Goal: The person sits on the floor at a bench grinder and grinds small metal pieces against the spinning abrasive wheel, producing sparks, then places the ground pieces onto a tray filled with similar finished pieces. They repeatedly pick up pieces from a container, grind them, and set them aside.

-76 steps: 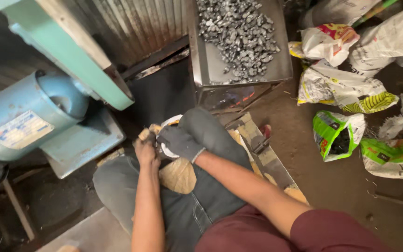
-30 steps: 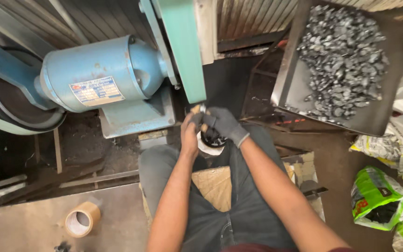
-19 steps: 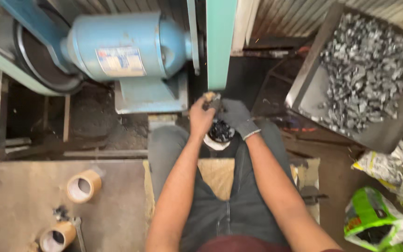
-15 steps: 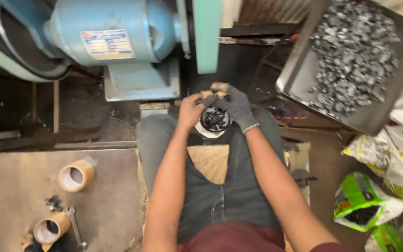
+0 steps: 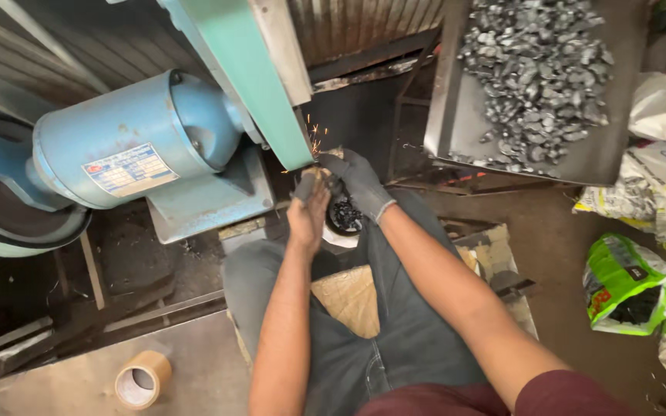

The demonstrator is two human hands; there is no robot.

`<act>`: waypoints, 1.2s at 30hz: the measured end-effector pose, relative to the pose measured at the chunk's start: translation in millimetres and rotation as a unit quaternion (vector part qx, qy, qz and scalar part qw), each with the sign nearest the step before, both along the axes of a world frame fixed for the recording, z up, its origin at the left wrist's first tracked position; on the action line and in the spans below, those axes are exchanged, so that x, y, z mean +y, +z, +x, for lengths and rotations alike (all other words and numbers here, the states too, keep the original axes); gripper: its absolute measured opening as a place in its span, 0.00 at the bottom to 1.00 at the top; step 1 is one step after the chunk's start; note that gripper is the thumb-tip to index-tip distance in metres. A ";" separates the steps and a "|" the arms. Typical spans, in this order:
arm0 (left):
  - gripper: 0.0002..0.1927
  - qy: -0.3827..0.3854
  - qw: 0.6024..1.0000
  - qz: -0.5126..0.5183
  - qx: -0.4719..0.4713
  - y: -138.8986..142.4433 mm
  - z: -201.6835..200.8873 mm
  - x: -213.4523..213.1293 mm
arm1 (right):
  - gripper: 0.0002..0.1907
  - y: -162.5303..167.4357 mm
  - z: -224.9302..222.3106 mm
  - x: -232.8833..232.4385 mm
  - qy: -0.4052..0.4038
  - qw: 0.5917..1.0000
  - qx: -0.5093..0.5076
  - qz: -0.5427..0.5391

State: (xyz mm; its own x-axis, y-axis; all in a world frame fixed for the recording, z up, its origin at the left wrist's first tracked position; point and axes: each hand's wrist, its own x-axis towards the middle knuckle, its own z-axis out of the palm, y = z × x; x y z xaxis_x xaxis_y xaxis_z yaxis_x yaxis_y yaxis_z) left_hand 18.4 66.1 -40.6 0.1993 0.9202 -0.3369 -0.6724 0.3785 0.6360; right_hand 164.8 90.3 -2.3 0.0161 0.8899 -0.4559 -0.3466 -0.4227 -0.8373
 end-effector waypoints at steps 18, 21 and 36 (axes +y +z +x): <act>0.14 0.000 0.774 0.228 0.590 16.5 -31.5 -21.9 | 0.22 11.8 14.8 -56.9 0.222 0.928 -0.241 0.177; 0.12 -0.015 0.796 0.197 0.572 13.3 -32.3 -19.6 | 0.23 21.0 12.8 -53.0 0.213 0.934 -0.211 0.193; 0.12 0.152 0.840 0.115 0.508 -12.5 -11.2 7.9 | 0.18 3.3 -2.2 11.1 0.206 0.913 -0.300 0.183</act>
State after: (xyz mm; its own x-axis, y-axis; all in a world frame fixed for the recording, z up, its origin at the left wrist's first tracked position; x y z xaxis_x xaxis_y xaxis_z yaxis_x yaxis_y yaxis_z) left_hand 7.2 74.0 -53.2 -0.3396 0.9406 0.0014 0.2171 0.0769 0.9731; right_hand 162.6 101.4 1.0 -0.2046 0.9678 -0.1466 0.3464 -0.0685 -0.9356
